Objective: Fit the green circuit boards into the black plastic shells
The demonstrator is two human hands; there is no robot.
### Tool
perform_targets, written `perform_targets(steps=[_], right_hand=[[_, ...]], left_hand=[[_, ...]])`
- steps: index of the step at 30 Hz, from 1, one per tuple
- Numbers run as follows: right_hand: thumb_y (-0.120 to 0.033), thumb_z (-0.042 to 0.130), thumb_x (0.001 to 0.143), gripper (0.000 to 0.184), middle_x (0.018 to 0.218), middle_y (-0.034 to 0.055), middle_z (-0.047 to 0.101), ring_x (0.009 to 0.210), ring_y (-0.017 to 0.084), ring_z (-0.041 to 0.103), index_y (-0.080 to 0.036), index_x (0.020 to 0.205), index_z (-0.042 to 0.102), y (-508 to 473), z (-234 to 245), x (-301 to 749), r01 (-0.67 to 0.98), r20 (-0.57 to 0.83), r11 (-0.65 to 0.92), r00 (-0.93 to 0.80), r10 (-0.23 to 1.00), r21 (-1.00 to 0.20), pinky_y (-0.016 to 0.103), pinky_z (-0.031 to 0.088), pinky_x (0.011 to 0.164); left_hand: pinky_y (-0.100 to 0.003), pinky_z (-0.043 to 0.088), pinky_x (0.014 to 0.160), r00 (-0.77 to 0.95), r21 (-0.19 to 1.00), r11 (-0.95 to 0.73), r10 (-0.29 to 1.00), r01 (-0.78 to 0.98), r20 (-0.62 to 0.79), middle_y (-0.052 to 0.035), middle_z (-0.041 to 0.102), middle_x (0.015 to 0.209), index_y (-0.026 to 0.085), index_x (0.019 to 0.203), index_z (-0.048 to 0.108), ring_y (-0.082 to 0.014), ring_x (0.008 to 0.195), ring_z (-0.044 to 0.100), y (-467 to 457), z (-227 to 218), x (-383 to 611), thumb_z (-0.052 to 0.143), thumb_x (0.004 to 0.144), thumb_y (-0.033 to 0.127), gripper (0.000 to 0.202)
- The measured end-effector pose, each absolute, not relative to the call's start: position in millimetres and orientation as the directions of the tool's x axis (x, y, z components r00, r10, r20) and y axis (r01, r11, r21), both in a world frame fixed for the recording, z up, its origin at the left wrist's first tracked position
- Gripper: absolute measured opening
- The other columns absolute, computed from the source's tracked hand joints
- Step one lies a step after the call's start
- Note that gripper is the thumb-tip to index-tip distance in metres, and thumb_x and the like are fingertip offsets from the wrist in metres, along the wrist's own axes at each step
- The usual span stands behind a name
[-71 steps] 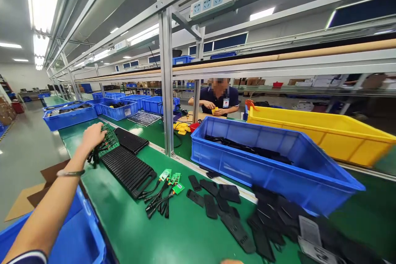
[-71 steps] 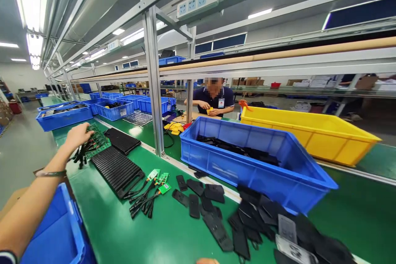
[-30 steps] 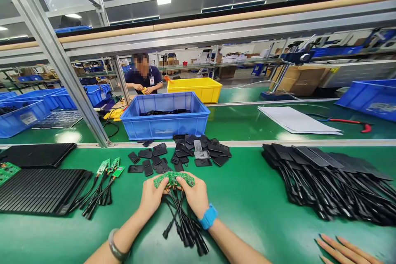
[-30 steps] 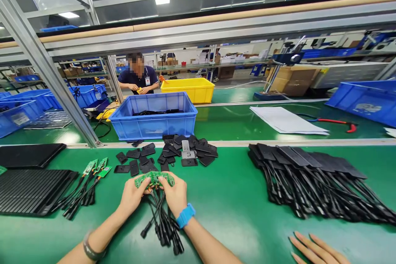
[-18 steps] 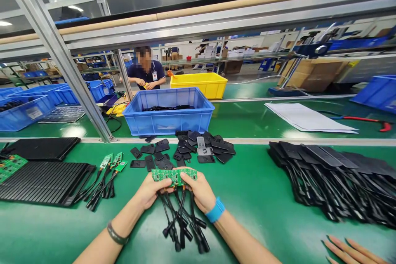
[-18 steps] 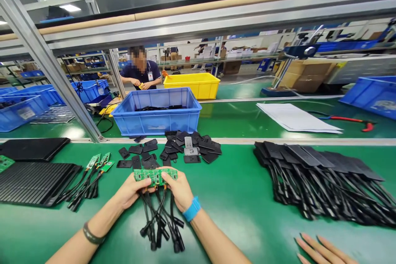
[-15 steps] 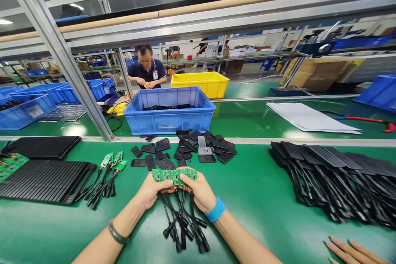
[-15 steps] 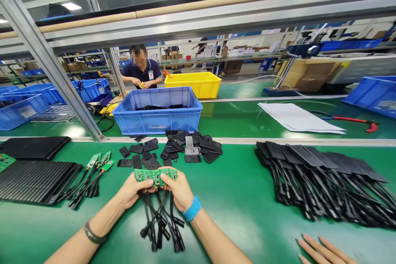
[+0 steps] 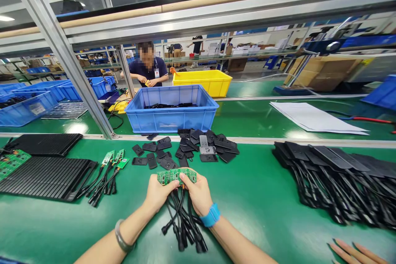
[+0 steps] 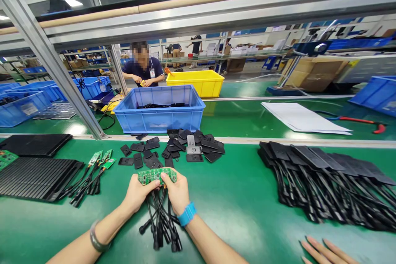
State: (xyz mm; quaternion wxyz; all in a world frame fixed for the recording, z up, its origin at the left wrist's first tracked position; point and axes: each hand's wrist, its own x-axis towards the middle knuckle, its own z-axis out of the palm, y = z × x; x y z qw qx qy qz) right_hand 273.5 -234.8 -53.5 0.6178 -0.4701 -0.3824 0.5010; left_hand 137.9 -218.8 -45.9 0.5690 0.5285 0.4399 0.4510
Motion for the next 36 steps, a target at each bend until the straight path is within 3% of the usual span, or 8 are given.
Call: perform_targets(steps=[3,6,11,16,21,26,31,36], right_hand=[[-0.044,0.071,0.073,0.031,0.081,0.0079,0.072,0.075,0.022,0.063,-0.015,0.083,0.072,-236,-54,271,-0.096,0.072,0.107,0.317,0.946,-0.990,0.035,0.051,0.073],[-0.044,0.070,0.074,0.031,0.083,0.0076,0.072,0.077,0.022,0.063,-0.016,0.086,0.071,-235,-52,271,-0.126,0.055,0.104,0.338,0.939,-0.987,0.034,0.050,0.074],[-0.038,0.081,0.064,0.036,0.078,0.0011,0.068,0.070,0.017,0.061,-0.018,0.087,0.062,-230,-49,275,-0.324,-0.048,0.015,0.187,0.981,-0.946,0.030,0.051,0.066],[-0.030,0.085,0.056,0.040,0.068,-0.0044,0.063,0.060,0.013,0.058,-0.020,0.078,0.053,-230,-44,279,-0.384,-0.114,-0.008,0.256,0.960,-0.923,0.026,0.050,0.058],[-0.031,0.072,0.065,0.030,0.069,-0.0020,0.063,0.067,0.017,0.061,-0.020,0.090,0.059,-229,-40,287,-0.560,-0.246,-0.095,0.201,0.948,-0.823,0.032,0.054,0.064],[-0.043,0.068,0.071,0.035,0.082,0.0026,0.068,0.074,0.020,0.063,-0.020,0.097,0.063,-231,-42,285,-0.426,-0.195,-0.124,0.126,0.973,-0.896,0.030,0.051,0.063],[-0.038,0.079,0.064,0.046,0.081,-0.0005,0.067,0.075,0.019,0.061,-0.020,0.102,0.061,-232,-46,282,-0.226,-0.094,-0.071,0.091,0.991,-0.971,0.030,0.049,0.070],[-0.048,0.065,0.075,0.039,0.088,0.0034,0.069,0.080,0.021,0.063,-0.019,0.100,0.066,-232,-44,285,-0.332,-0.133,-0.107,0.058,0.989,-0.937,0.033,0.049,0.075]], left_hand=[[-0.027,0.047,0.061,0.119,0.998,-0.009,0.993,0.056,0.003,-0.0065,0.072,0.068,0.010,0.070,0.072,-0.0176,0.061,0.061,-222,-47,143,0.076,0.068,0.031,0.022],[-0.028,0.049,0.066,0.108,0.998,-0.002,0.994,0.063,-0.005,-0.0077,0.073,0.075,0.010,0.076,0.074,-0.0192,0.067,0.063,-222,-43,146,0.077,0.067,0.029,0.022],[-0.033,0.049,0.086,0.330,0.890,0.295,0.927,-0.349,-0.178,-0.0095,0.073,0.098,0.012,0.095,0.071,-0.0214,0.089,0.065,-222,-35,143,0.076,0.071,0.027,0.029],[-0.039,0.052,0.083,0.423,0.661,0.513,0.851,-0.547,-0.311,-0.0130,0.072,0.097,0.009,0.087,0.069,-0.0240,0.087,0.066,-215,-32,133,0.068,0.072,0.021,0.019],[-0.028,0.051,0.067,0.367,0.782,0.409,0.897,-0.471,-0.248,-0.0112,0.070,0.099,0.012,0.099,0.067,-0.0177,0.080,0.064,-212,-31,129,0.071,0.074,0.021,0.027],[-0.029,0.051,0.076,0.424,0.851,0.396,0.875,-0.345,-0.235,-0.0129,0.071,0.100,0.011,0.100,0.070,-0.0189,0.084,0.066,-214,-30,130,0.076,0.071,0.029,0.034],[-0.029,0.052,0.076,0.444,0.878,0.386,0.864,-0.284,-0.236,-0.0124,0.072,0.093,0.009,0.095,0.071,-0.0156,0.073,0.066,-213,-30,130,0.080,0.067,0.034,0.038],[-0.026,0.052,0.069,0.464,0.875,0.395,0.854,-0.280,-0.237,-0.0117,0.072,0.089,0.010,0.099,0.068,-0.0126,0.064,0.065,-213,-30,130,0.080,0.067,0.034,0.042]])
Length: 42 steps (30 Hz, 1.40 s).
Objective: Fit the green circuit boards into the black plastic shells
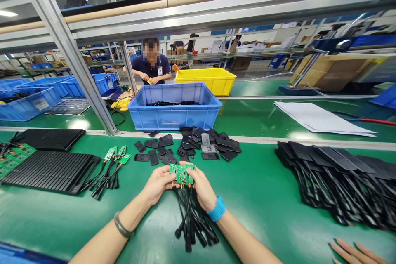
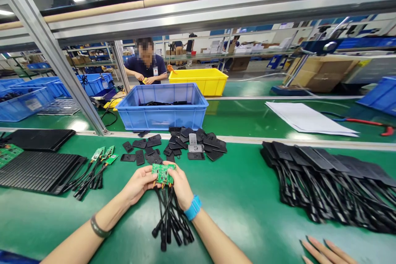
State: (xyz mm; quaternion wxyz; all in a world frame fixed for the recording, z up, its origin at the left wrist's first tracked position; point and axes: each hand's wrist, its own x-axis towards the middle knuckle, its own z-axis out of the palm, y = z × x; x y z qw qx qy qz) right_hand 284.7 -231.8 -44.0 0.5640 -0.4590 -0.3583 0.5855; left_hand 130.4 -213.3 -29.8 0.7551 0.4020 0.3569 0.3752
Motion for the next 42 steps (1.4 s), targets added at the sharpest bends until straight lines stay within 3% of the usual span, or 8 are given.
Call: perform_targets(steps=[7,16,21,26,30,35,38,42], right_hand=[[-0.042,0.076,0.069,0.040,0.088,0.0036,0.071,0.081,0.020,0.063,-0.019,0.100,0.066,-235,-43,282,-0.183,-0.038,-0.034,0.022,0.999,-0.983,0.033,0.049,0.077],[-0.043,0.066,0.076,0.032,0.069,0.0024,0.067,0.068,0.022,0.061,-0.018,0.095,0.066,-240,-51,279,0.094,0.109,0.093,0.184,0.977,-0.991,0.033,0.049,0.066],[-0.041,0.062,0.080,0.027,0.079,0.0052,0.071,0.079,0.024,0.064,-0.020,0.095,0.066,-243,-51,273,0.131,0.153,0.123,0.256,0.954,-0.984,0.034,0.049,0.074],[-0.042,0.066,0.078,0.031,0.097,0.0073,0.071,0.090,0.024,0.064,-0.019,0.099,0.066,-239,-47,271,-0.151,0.073,0.112,0.243,0.967,-0.982,0.036,0.049,0.082],[-0.049,0.060,0.084,0.038,0.115,0.0079,0.067,0.101,0.025,0.063,-0.024,0.112,0.062,-238,-41,271,-0.471,-0.006,0.071,0.159,0.987,-0.879,0.040,0.049,0.088],[-0.048,0.061,0.084,0.046,0.136,0.0048,0.054,0.127,0.023,0.047,-0.028,0.126,0.057,-241,-41,272,-0.296,0.088,0.106,0.075,0.993,-0.949,0.036,0.038,0.105],[-0.047,0.065,0.081,0.059,0.129,0.0066,0.057,0.107,0.022,0.060,-0.028,0.133,0.047,-241,-44,275,-0.258,0.039,0.050,0.048,0.998,-0.965,0.033,0.050,0.088],[-0.043,0.076,0.070,0.050,0.082,-0.0005,0.062,0.068,0.017,0.063,-0.023,0.111,0.056,-241,-45,278,-0.194,-0.036,-0.036,-0.003,0.999,-0.980,0.027,0.049,0.058]], left_hand=[[-0.024,0.049,0.066,0.429,0.917,0.327,0.879,-0.229,-0.206,-0.0096,0.072,0.085,0.010,0.098,0.068,-0.0127,0.064,0.064,-215,-35,132,0.081,0.066,0.036,0.043],[-0.027,0.050,0.064,0.264,0.999,0.047,0.964,-0.018,-0.040,-0.0072,0.073,0.075,0.013,0.077,0.067,-0.0187,0.067,0.066,-220,-41,140,0.075,0.070,0.031,0.021],[-0.029,0.052,0.069,0.224,0.992,-0.081,0.973,0.092,0.059,-0.0066,0.074,0.080,0.018,0.083,0.071,-0.0213,0.073,0.067,-224,-40,143,0.068,0.076,0.032,0.017],[-0.032,0.052,0.082,0.251,0.997,-0.021,0.967,-0.078,0.040,-0.0080,0.072,0.097,0.018,0.096,0.067,-0.0224,0.089,0.067,-224,-37,148,0.070,0.076,0.034,0.026],[-0.035,0.045,0.097,0.355,0.935,0.135,0.935,-0.328,-0.010,-0.0091,0.062,0.123,0.022,0.122,0.053,-0.0224,0.109,0.060,-229,-41,153,0.078,0.069,0.029,0.059],[-0.034,0.046,0.094,0.401,0.954,0.086,0.915,-0.289,0.039,-0.0093,0.060,0.124,0.023,0.122,0.048,-0.0232,0.106,0.061,-232,-46,152,0.083,0.062,0.022,0.070],[-0.031,0.051,0.079,0.371,0.953,0.120,0.929,-0.277,-0.009,-0.0063,0.064,0.109,0.022,0.118,0.047,-0.0190,0.088,0.064,-231,-40,149,0.077,0.070,0.028,0.056],[-0.025,0.051,0.069,0.252,0.944,0.121,0.967,-0.306,-0.042,-0.0009,0.065,0.090,0.022,0.117,0.044,-0.0137,0.075,0.062,-227,-30,142,0.075,0.071,0.029,0.056]])
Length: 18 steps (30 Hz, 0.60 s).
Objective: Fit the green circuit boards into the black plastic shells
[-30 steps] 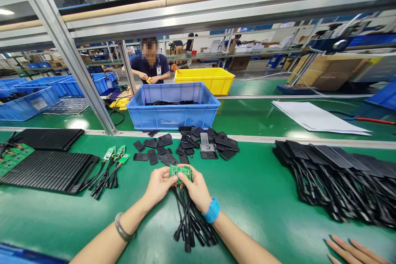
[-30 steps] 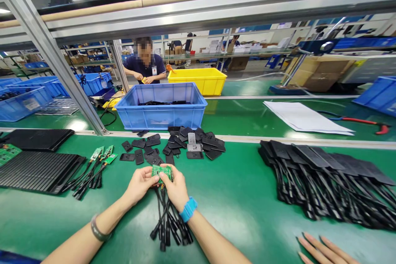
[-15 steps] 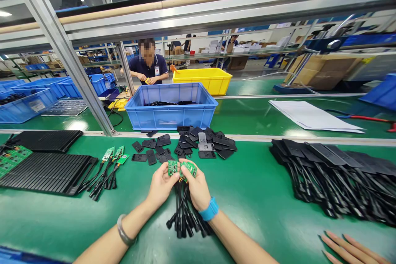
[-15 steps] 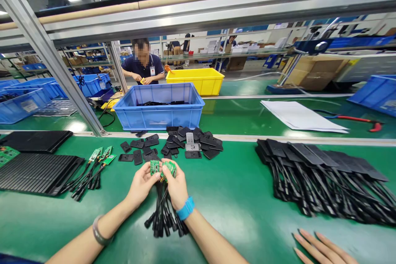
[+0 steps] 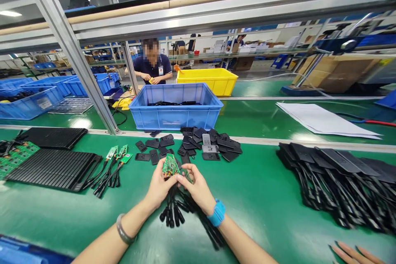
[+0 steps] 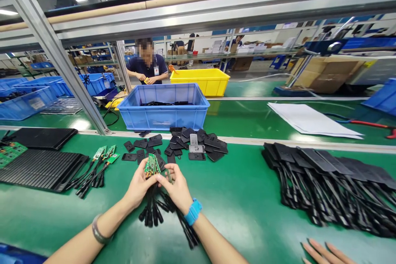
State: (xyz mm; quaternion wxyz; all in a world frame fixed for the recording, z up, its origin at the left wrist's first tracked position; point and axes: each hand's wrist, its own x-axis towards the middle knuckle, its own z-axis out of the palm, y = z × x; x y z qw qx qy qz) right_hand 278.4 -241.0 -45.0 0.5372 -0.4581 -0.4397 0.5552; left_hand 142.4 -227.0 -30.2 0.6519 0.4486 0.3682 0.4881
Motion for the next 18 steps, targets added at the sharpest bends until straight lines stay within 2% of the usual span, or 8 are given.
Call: perform_targets(steps=[3,6,8,10,12,14,16,18], right_hand=[[-0.046,0.075,0.069,0.044,0.072,-0.0029,0.057,0.063,0.015,0.061,-0.021,0.101,0.060,-239,-47,280,-0.187,-0.061,-0.077,-0.090,0.994,-0.979,0.024,0.046,0.052],[-0.048,0.068,0.075,0.035,0.073,0.0006,0.061,0.061,0.016,0.058,-0.020,0.096,0.066,-235,-54,285,-0.036,-0.005,-0.008,-0.084,0.996,-0.999,0.027,0.046,0.053],[-0.043,0.063,0.079,0.027,0.076,0.0032,0.064,0.070,0.020,0.060,-0.021,0.093,0.068,-230,-59,290,0.139,0.106,0.110,-0.034,0.994,-0.984,0.032,0.049,0.065],[-0.037,0.059,0.082,0.023,0.083,0.0053,0.067,0.080,0.023,0.063,-0.023,0.097,0.069,-227,-59,295,0.293,0.199,0.206,-0.056,0.978,-0.934,0.036,0.049,0.076],[-0.035,0.056,0.084,0.028,0.099,0.0078,0.068,0.090,0.025,0.064,-0.024,0.108,0.065,-228,-51,299,0.418,0.248,0.283,-0.138,0.959,-0.863,0.038,0.049,0.081],[-0.034,0.060,0.082,0.036,0.113,0.0108,0.064,0.100,0.028,0.062,-0.024,0.117,0.060,-233,-37,302,0.587,0.266,0.341,-0.214,0.940,-0.735,0.040,0.048,0.084],[-0.035,0.068,0.076,0.040,0.111,0.0145,0.064,0.099,0.032,0.063,-0.020,0.112,0.062,-242,-21,304,0.791,0.184,0.309,-0.249,0.951,-0.528,0.042,0.049,0.081],[-0.037,0.075,0.069,0.039,0.096,0.0160,0.067,0.088,0.036,0.066,-0.015,0.100,0.064,-250,-10,307,0.918,-0.010,0.218,-0.235,0.972,-0.331,0.042,0.049,0.072]], left_hand=[[-0.024,0.050,0.062,0.197,0.934,0.152,0.976,-0.322,-0.091,0.0005,0.063,0.085,0.021,0.120,0.041,-0.0125,0.068,0.061,-221,-26,137,0.075,0.070,0.029,0.062],[-0.021,0.044,0.048,0.208,0.953,0.175,0.970,-0.249,-0.124,-0.0007,0.062,0.084,0.020,0.125,0.038,-0.0118,0.059,0.060,-208,-15,119,0.073,0.069,0.030,0.067],[-0.020,0.038,0.045,0.219,0.987,0.133,0.969,-0.089,-0.111,-0.0008,0.063,0.079,0.019,0.131,0.035,-0.0117,0.054,0.058,-197,-1,94,0.069,0.070,0.029,0.070],[-0.022,0.039,0.048,0.197,0.977,0.037,0.977,0.211,-0.079,0.0007,0.063,0.068,0.018,0.138,0.033,-0.0140,0.052,0.057,-187,14,60,0.064,0.074,0.027,0.071],[-0.028,0.045,0.061,0.118,0.796,-0.069,0.993,0.601,-0.003,-0.0027,0.065,0.067,0.015,0.141,0.035,-0.0199,0.062,0.063,-178,25,24,0.057,0.077,0.021,0.067],[-0.033,0.047,0.076,0.046,0.459,-0.055,0.998,0.887,0.031,-0.0143,0.069,0.094,0.011,0.143,0.033,-0.0269,0.087,0.066,-173,29,-5,0.052,0.079,0.016,0.066],[-0.038,0.046,0.083,-0.053,0.107,0.056,0.998,0.993,-0.029,-0.0232,0.062,0.115,0.008,0.145,0.027,-0.0324,0.100,0.063,-172,27,-20,0.053,0.079,0.015,0.071],[-0.046,0.046,0.084,-0.166,-0.115,0.157,0.983,0.981,-0.075,-0.0296,0.053,0.126,0.007,0.146,0.025,-0.0399,0.108,0.058,-173,23,-20,0.061,0.076,0.019,0.080]])
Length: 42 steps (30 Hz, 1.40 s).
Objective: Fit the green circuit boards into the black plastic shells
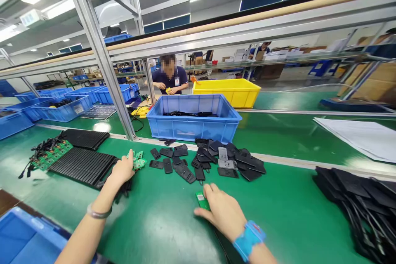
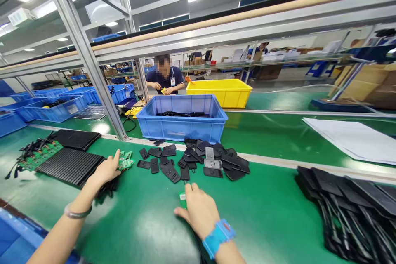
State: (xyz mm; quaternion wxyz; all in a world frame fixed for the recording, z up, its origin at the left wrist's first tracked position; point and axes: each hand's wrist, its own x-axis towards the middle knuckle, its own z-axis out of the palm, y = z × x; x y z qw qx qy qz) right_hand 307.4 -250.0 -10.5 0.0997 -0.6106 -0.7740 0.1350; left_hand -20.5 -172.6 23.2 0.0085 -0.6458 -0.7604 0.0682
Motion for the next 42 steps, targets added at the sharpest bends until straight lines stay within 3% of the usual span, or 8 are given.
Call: perform_targets(steps=[3,7,12,15,21,29,35,42], right_hand=[[-0.032,0.073,0.070,0.028,0.083,0.0155,0.070,0.081,0.036,0.068,-0.013,0.088,0.065,-257,-7,312,0.956,-0.223,0.202,-0.249,0.943,-0.213,0.038,0.048,0.066],[-0.013,0.057,0.079,0.005,0.077,0.0109,0.068,0.079,0.030,0.068,-0.016,0.078,0.061,-255,-10,314,0.926,-0.144,0.263,-0.309,0.940,-0.269,0.033,0.044,0.065],[-0.030,0.048,0.087,0.013,0.061,-0.0029,0.052,0.056,0.015,0.058,-0.019,0.081,0.053,-246,-6,308,0.495,-0.030,0.133,-0.307,0.951,-0.859,0.026,0.043,0.053],[-0.041,0.056,0.080,0.035,0.063,-0.0072,0.048,0.048,0.011,0.050,-0.019,0.106,0.049,-244,-8,301,0.069,-0.085,-0.067,-0.305,0.949,-0.995,0.023,0.043,0.044],[-0.048,0.068,0.073,0.050,0.059,-0.0075,0.054,0.043,0.006,0.043,-0.017,0.108,0.053,-248,-12,293,-0.168,-0.086,-0.149,-0.334,0.939,-0.974,0.017,0.035,0.038],[-0.046,0.073,0.072,0.046,0.057,-0.0058,0.058,0.041,0.004,0.042,-0.015,0.103,0.059,-255,-7,290,-0.325,-0.038,-0.171,-0.378,0.925,-0.930,0.015,0.029,0.038],[-0.045,0.073,0.073,0.043,0.056,-0.0050,0.058,0.039,0.004,0.042,-0.014,0.100,0.061,-255,-8,289,-0.351,-0.026,-0.165,-0.369,0.929,-0.922,0.016,0.028,0.038],[-0.041,0.074,0.072,0.039,0.056,-0.0048,0.053,0.042,0.004,0.034,-0.015,0.100,0.064,-245,-3,300,-0.586,-0.027,-0.112,-0.152,0.988,-0.803,0.018,0.022,0.039]], left_hand=[[-0.058,0.041,0.088,-0.151,-0.217,0.157,0.988,0.963,0.042,-0.0321,0.037,0.140,0.010,0.142,0.035,-0.0484,0.123,0.042,-171,21,0,0.067,0.074,0.023,0.076],[-0.056,0.040,0.092,0.092,-0.152,-0.073,0.988,0.986,0.122,-0.0254,0.047,0.134,0.014,0.133,0.047,-0.0409,0.122,0.045,-150,23,41,0.059,0.082,0.021,0.053],[-0.053,0.037,0.099,0.305,-0.045,-0.303,0.949,0.952,0.076,-0.0214,0.050,0.134,0.017,0.132,0.048,-0.0352,0.123,0.047,-108,18,95,0.052,0.089,0.029,0.046],[-0.054,0.032,0.104,0.452,0.021,-0.454,0.890,0.891,0.055,-0.0179,0.037,0.148,0.024,0.143,0.035,-0.0340,0.135,0.035,-95,7,130,0.045,0.091,0.049,0.058],[-0.065,0.021,0.104,0.655,0.272,-0.628,0.756,0.729,-0.009,-0.0151,0.022,0.155,0.036,0.148,0.021,-0.0383,0.142,0.019,-98,-22,174,0.041,0.089,0.058,0.066],[-0.041,0.040,0.088,0.632,0.215,-0.709,0.700,0.672,0.331,-0.0096,0.054,0.101,0.019,0.095,0.067,-0.0255,0.098,0.050,-124,-29,194,0.061,0.083,0.044,0.028],[-0.045,0.033,0.089,0.419,0.573,-0.512,0.857,0.640,0.299,-0.0049,0.051,0.086,0.018,0.066,0.065,-0.0249,0.095,0.047,-129,-34,209,0.074,0.072,0.037,0.022],[-0.031,0.044,0.071,0.246,0.833,-0.334,0.938,0.442,0.245,-0.0010,0.053,0.073,0.017,0.076,0.063,-0.0157,0.071,0.053,-125,-5,177,0.058,0.082,0.047,0.032]])
